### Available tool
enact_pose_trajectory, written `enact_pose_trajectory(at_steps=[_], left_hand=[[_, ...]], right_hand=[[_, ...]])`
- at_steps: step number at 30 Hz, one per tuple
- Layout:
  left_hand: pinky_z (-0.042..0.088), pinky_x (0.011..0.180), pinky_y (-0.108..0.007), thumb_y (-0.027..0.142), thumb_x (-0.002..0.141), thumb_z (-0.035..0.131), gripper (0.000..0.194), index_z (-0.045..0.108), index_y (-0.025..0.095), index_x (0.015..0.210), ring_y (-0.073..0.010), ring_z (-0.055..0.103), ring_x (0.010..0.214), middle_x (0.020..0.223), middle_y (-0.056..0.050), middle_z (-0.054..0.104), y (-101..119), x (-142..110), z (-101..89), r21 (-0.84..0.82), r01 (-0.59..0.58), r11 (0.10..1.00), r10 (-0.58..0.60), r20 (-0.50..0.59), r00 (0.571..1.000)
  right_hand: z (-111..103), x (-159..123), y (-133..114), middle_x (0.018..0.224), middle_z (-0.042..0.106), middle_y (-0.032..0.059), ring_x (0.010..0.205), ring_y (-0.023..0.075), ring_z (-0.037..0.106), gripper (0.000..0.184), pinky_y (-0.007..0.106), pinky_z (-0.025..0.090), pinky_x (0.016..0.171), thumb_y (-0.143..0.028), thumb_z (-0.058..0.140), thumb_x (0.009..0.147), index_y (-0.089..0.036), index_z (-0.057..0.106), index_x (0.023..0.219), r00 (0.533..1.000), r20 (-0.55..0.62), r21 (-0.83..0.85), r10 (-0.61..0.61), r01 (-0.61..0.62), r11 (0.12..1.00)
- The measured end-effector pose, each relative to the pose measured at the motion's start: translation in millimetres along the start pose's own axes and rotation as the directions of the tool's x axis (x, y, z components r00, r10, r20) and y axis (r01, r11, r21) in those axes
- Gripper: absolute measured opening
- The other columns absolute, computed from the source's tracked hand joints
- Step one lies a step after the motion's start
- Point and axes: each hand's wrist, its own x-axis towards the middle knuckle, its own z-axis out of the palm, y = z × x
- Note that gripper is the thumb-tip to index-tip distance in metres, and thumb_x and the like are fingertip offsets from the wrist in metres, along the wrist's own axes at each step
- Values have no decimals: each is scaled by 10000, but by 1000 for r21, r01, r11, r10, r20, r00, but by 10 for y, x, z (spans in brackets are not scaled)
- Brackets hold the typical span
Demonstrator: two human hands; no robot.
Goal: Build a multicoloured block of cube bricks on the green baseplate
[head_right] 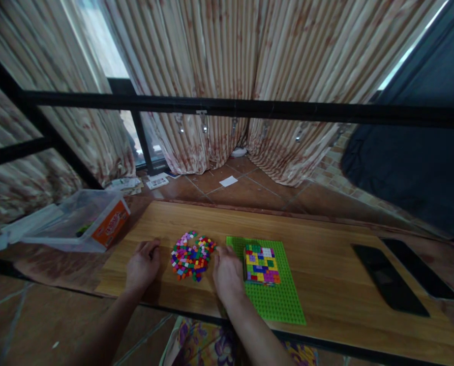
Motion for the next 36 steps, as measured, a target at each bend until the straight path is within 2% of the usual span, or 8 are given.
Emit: enact_pose_trajectory(at_steps=[8, 13, 16, 19, 23, 27, 32, 36], left_hand=[[496, 732, -285, 241, 893, 441, 262, 659, 202, 1034, -193, 644, 895, 1025, -63, 662, 3, 2, 0, 8, 6, 1000, -6, 5, 1000], [495, 739, -287, 243, 894, 437, 261, 660, 196, 1020, -193, 642, 893, 1022, -67, 662, -11, 6, 5, 0, -3, 1000, 3, 4, 1000], [497, 732, -291, 239, 889, 437, 256, 661, 195, 1005, -197, 641, 888, 1017, -68, 662, -3, 8, -7, -9, -6, 1000, 6, 7, 1000], [501, 753, -302, 233, 883, 435, 260, 662, 188, 1004, -203, 641, 894, 1018, -73, 661, 7, 12, -15, -20, -6, 1000, 6, 6, 1000], [503, 745, -302, 248, 888, 434, 265, 667, 190, 1001, -201, 642, 878, 1008, -72, 660, 18, 14, -20, -21, -3, 1000, 3, -2, 1000], [503, 726, -292, 245, 890, 429, 270, 666, 186, 1003, -200, 646, 886, 1022, -77, 662, 31, 18, -32, 5, -10, 1000, 10, -4, 1000], [497, 715, -288, 264, 896, 425, 273, 668, 188, 995, -197, 646, 871, 1010, -75, 662, 16, 23, -24, 23, -29, 999, 30, -23, 999], [491, 702, -283, 273, 898, 422, 277, 667, 180, 990, -195, 645, 856, 1004, -79, 663, -8, 28, -7, 27, -39, 999, 40, -39, 998]], right_hand=[[152, 298, -41, 998, 684, 114, 899, 198, 643, 218, 259, 444, 789, -92, 502, 861, -155, 688, 955, 991, 116, -125, 71, -56, 991], [122, 251, -56, 930, 686, 98, 822, 175, 641, 204, 244, 433, 726, -88, 487, 864, -158, 679, 875, 992, 110, -119, 60, -47, 992], [68, 111, -48, 878, 680, 76, 784, 172, 639, 194, 246, 436, 710, -90, 494, 846, -164, 672, 869, 998, 67, -35, 22, -20, 999], [-32, -111, -15, 795, 671, 46, 717, 166, 632, 154, 252, 448, 685, -120, 525, 817, -173, 669, 826, 998, 56, 142, 13, -21, 990], [-236, -437, 93, 777, 685, 21, 700, 162, 642, 162, 246, 472, 642, -222, 527, 843, -201, 687, 859, 994, 104, 419, 38, -78, 905], [-457, -628, 294, 839, 712, 36, 741, 182, 671, 239, 273, 510, 672, -375, 535, 882, -217, 702, 948, 987, 124, 546, 102, -153, 824], [-707, -543, 561, 888, 732, 66, 770, 226, 700, 344, 321, 545, 681, -494, 569, 849, -211, 693, 1002, 959, 95, 598, 265, -268, 755], [-848, -318, 698, 939, 729, 74, 849, 242, 681, 325, 357, 524, 769, -491, 573, 835, -216, 714, 936, 965, -40, 512, 259, -203, 835]])
